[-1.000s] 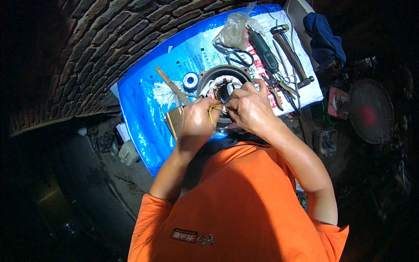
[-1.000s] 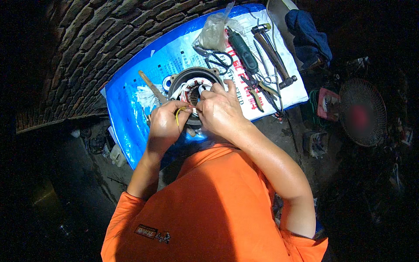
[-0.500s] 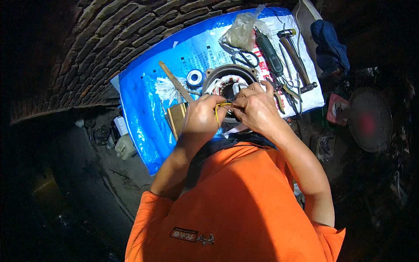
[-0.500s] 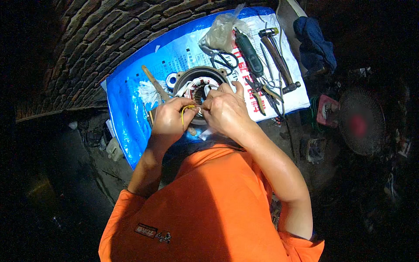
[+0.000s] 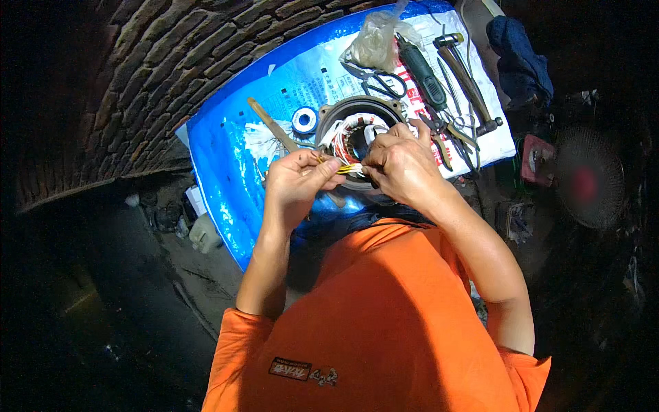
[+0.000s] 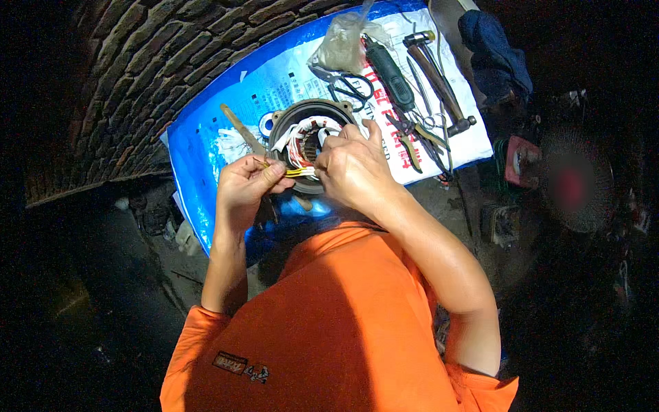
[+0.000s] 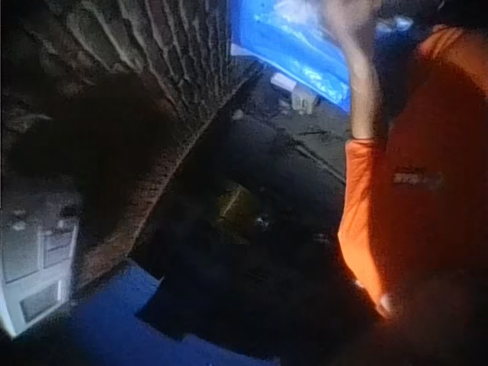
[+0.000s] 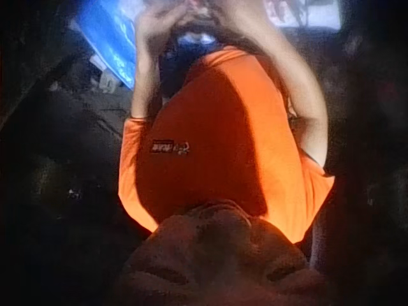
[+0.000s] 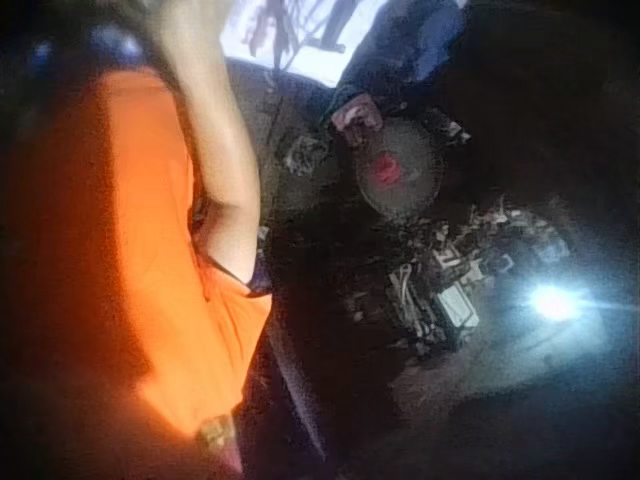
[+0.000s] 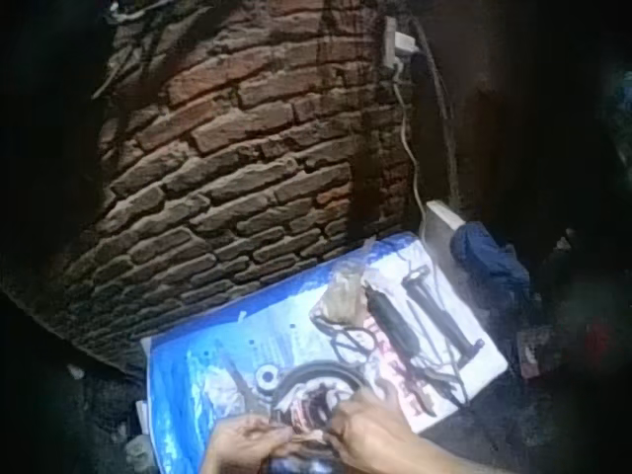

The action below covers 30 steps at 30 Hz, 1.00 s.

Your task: The person wraps white tape around the wires of a circular electrical component, likely a motor stator, to secure and insulate the connections. They repeatedly pull tape, wrap it around the wires, and press it down with their fingers.

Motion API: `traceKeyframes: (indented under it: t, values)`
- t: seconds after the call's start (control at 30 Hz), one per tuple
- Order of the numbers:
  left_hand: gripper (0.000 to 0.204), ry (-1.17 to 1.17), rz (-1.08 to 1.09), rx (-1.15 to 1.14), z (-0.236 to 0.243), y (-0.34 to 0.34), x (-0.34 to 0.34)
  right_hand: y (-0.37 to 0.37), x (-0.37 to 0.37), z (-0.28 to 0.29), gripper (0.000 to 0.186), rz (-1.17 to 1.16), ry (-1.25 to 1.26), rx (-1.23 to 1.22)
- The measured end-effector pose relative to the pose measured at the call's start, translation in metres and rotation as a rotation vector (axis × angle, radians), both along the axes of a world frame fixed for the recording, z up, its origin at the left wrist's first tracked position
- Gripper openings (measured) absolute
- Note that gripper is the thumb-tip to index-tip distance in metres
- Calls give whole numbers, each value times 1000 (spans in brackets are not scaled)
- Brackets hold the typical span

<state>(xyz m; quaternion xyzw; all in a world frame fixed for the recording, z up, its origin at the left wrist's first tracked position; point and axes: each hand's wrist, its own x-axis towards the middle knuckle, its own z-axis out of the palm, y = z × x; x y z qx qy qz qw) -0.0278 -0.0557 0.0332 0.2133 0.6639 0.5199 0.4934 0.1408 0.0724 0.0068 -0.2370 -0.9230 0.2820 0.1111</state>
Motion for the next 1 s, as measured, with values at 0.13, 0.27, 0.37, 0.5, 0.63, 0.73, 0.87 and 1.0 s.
traceKeyframes:
  t: [0.13,0.27,0.37,0.5,0.63,0.73,0.87,1.0]
  values:
    - [12,49,80,26,3,-1,11,-1,0,-2,14,-16,-14,-2]
    - [13,437,-70,-173,26,5,18,-1,0,-4,17,-28,-8,-16]
    - [12,302,-23,-71,25,6,19,-1,1,-6,10,-42,18,6]
    - [11,215,7,-47,25,5,20,-4,5,-14,14,-64,246,11]
    - [11,265,18,-19,21,0,21,-2,7,-8,13,-41,187,4]
    - [11,272,58,-20,23,3,27,-3,6,-15,13,-64,253,16]
    - [11,281,65,-3,16,2,26,-2,6,-16,13,-64,258,29]
    - [12,437,0,-40,15,-2,26,-3,5,-20,13,-60,297,49]
